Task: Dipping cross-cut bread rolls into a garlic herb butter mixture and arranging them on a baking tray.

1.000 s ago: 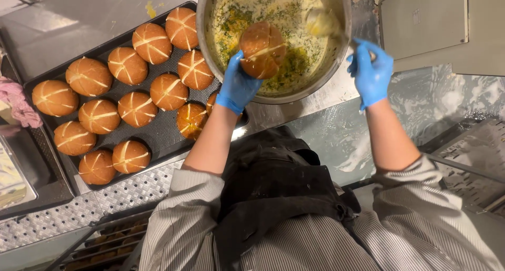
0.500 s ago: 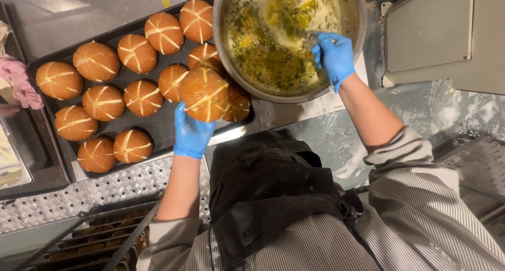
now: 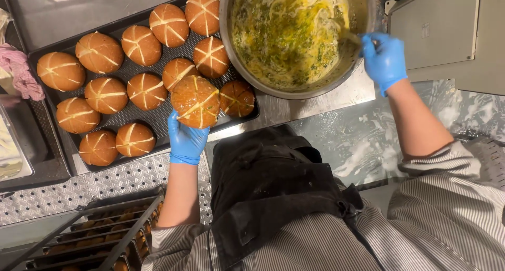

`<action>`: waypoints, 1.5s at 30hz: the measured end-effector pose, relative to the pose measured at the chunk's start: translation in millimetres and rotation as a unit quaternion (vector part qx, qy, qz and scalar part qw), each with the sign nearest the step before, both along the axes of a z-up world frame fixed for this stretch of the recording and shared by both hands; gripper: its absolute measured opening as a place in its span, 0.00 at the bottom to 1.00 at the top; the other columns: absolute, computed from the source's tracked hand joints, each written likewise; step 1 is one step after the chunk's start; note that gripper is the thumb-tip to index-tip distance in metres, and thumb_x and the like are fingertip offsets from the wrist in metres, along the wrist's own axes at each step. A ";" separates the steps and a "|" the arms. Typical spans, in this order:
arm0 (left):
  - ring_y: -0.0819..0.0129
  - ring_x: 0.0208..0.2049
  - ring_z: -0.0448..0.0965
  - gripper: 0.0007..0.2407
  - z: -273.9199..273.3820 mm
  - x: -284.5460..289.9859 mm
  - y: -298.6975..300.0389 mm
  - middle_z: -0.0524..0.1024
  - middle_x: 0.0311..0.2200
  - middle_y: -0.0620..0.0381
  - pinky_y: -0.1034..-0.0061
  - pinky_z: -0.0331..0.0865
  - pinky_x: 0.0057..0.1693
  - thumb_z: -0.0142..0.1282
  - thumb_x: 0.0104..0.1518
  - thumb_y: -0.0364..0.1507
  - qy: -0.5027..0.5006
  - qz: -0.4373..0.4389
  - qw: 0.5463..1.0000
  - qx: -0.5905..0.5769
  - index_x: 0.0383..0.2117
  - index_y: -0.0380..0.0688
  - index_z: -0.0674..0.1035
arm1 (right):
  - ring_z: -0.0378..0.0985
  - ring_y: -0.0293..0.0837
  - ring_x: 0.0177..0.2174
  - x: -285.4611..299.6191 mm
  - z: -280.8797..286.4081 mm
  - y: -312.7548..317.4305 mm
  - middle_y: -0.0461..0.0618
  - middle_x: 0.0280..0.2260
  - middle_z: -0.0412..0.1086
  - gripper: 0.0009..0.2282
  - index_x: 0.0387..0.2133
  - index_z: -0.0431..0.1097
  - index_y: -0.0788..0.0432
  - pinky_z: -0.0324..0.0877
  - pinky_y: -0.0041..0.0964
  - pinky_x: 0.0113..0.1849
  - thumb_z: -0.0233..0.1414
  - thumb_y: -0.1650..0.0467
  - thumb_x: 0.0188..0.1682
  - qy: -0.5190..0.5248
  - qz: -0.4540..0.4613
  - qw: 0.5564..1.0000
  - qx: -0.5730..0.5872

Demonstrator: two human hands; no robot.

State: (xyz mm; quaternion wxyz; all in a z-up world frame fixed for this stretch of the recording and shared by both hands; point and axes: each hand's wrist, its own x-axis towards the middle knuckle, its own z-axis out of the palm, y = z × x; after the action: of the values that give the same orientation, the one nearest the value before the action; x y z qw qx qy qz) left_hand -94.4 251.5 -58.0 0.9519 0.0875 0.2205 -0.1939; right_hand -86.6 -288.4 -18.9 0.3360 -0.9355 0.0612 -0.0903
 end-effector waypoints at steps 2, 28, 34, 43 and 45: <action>0.53 0.67 0.67 0.24 1.3 -0.7 -3.9 0.67 0.66 0.49 0.53 0.63 0.71 0.54 0.62 0.34 -0.008 -0.006 1.000 0.005 0.65 0.42 0.67 | 0.73 0.35 0.24 -12.5 -6.5 6.2 0.51 0.27 0.73 0.09 0.45 0.76 0.69 0.67 0.28 0.29 0.51 0.73 0.65 0.022 -0.020 0.998 0.057; 0.54 0.69 0.63 0.23 20.4 103.4 -123.8 0.65 0.67 0.50 0.58 0.57 0.76 0.47 0.68 0.37 -0.131 -0.121 0.983 -0.031 0.67 0.42 0.64 | 0.71 0.33 0.27 -39.5 -9.5 74.6 0.49 0.30 0.73 0.11 0.49 0.75 0.68 0.68 0.27 0.31 0.51 0.70 0.63 0.008 0.010 0.992 0.123; 0.53 0.69 0.63 0.23 17.2 114.8 -127.1 0.63 0.68 0.47 0.58 0.58 0.76 0.47 0.68 0.36 -0.059 -0.100 0.989 -0.092 0.67 0.39 0.63 | 0.66 0.34 0.18 -17.8 -17.4 103.5 0.47 0.23 0.70 0.10 0.42 0.75 0.64 0.60 0.28 0.21 0.50 0.69 0.59 0.154 -0.110 0.896 0.402; 0.54 0.67 0.67 0.22 23.6 112.3 -110.6 0.67 0.66 0.50 0.57 0.63 0.73 0.49 0.67 0.36 -0.084 -0.074 0.993 -0.035 0.65 0.41 0.65 | 0.63 0.36 0.15 15.4 -12.2 77.0 0.48 0.20 0.68 0.09 0.37 0.74 0.63 0.57 0.30 0.18 0.51 0.68 0.59 0.126 -0.152 0.819 0.540; 0.54 0.66 0.68 0.21 24.0 112.5 -107.8 0.67 0.65 0.50 0.57 0.65 0.72 0.49 0.67 0.36 -0.079 -0.063 0.995 -0.011 0.64 0.42 0.66 | 0.64 0.34 0.19 28.4 -9.5 70.4 0.46 0.24 0.69 0.11 0.46 0.77 0.65 0.59 0.28 0.22 0.50 0.68 0.63 0.053 -0.072 0.905 0.416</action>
State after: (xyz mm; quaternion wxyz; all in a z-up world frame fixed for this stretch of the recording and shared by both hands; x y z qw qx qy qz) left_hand 18.0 143.7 -33.9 0.9530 0.1062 0.1368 -0.2486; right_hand -58.2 -218.0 -28.4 0.6836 -0.7072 0.1780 -0.0308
